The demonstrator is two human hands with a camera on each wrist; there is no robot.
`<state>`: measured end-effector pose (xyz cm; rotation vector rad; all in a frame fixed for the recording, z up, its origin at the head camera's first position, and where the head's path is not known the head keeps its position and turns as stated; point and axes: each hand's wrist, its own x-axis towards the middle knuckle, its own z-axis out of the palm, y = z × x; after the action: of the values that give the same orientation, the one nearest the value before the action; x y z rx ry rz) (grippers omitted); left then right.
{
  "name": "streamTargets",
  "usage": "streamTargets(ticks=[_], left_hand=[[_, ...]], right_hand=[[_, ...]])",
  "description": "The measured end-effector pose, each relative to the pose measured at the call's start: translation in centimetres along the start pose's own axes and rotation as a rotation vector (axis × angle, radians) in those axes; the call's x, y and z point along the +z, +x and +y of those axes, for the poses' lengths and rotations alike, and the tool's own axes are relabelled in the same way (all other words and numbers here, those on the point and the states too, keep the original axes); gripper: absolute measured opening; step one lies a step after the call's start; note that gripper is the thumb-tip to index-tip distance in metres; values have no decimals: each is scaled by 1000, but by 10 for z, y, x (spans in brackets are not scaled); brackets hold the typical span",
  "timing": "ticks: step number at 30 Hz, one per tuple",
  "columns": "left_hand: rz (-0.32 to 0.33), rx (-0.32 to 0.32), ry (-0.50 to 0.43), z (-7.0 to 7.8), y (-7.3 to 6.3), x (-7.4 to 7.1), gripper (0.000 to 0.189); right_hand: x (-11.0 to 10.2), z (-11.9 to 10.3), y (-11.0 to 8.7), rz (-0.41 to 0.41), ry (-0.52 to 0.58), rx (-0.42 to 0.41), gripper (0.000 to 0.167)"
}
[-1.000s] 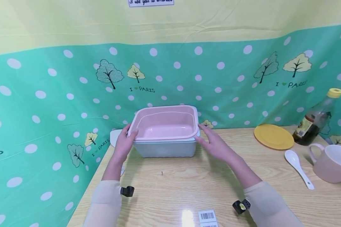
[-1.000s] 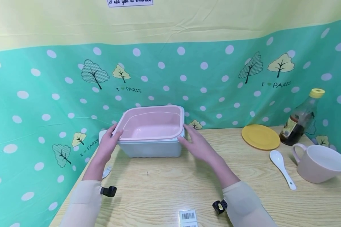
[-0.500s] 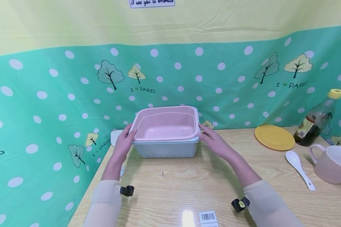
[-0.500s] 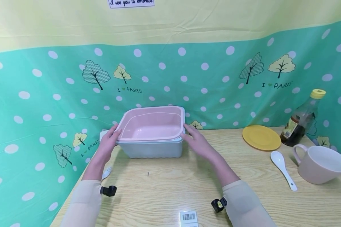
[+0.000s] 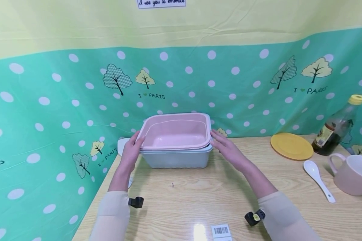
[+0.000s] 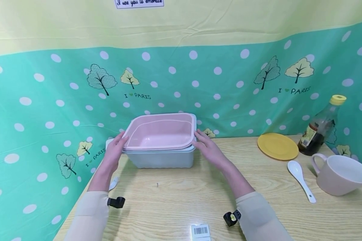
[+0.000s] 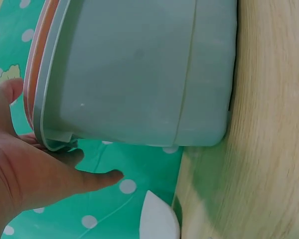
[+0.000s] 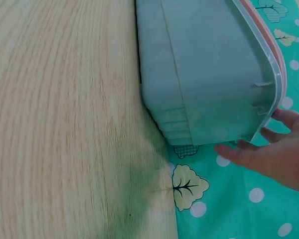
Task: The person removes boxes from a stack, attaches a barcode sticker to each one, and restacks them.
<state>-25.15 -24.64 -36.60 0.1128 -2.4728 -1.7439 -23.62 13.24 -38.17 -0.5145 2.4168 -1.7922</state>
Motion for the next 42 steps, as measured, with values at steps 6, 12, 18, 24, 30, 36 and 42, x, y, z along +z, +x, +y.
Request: streamTargets(ticks=[6,12,18,24,30,36,42], left_hand=[[11,26,-22,5,0,1,64],[33,35,-42,11,-2,4,62],[80,49,-46,17,-2,4,58],[124,76,-65,28,-4,5,57],[97,144,-158,34,-9,4,51],[82,174,-223,37,-12,4,51],[92,168,-216,43,-14,3,53]], right_hand=[[1,-2,0,21,-44,-40,65],[6,-11,4,67,55,-85,67],[7,-16,9,130,121,-121,63],[7,-21,13,168,162,-195,57],[9,-23,14,188,210,-208,55],[9,-27,16,194,267,-222,54],[8,-32,17,191,275,-213,56]])
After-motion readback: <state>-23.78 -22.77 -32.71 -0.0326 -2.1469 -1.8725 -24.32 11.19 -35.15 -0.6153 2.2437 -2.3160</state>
